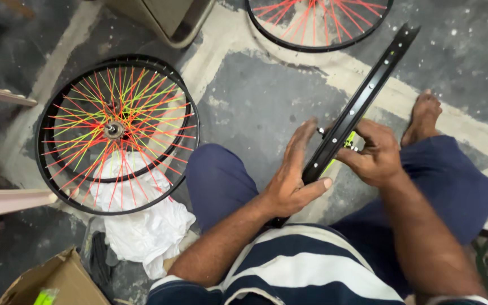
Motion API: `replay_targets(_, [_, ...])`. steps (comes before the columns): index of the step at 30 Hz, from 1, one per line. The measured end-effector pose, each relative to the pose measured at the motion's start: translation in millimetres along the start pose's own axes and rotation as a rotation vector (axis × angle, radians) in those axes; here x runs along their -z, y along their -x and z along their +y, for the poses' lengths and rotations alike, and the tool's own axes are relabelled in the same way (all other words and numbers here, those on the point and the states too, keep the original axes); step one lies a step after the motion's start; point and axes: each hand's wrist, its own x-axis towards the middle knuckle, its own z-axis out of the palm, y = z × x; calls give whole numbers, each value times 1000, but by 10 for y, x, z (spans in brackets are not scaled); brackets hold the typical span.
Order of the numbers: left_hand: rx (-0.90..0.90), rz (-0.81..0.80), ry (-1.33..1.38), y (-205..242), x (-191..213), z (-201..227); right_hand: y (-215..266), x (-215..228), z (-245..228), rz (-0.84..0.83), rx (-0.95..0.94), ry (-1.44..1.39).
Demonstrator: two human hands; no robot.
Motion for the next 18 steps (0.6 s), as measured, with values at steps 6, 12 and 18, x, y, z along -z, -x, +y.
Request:
replay_targets(6, [-27,17,-1,-22,-19,6,131,-472,205,576,411,564])
replay_targets(12, [-7,3,15,-22,11,24,318,-259,428,221,-189,-366])
replay_targets(18, [28,-1,44,-8,21,27,27,-13,127,-204,-185,-609])
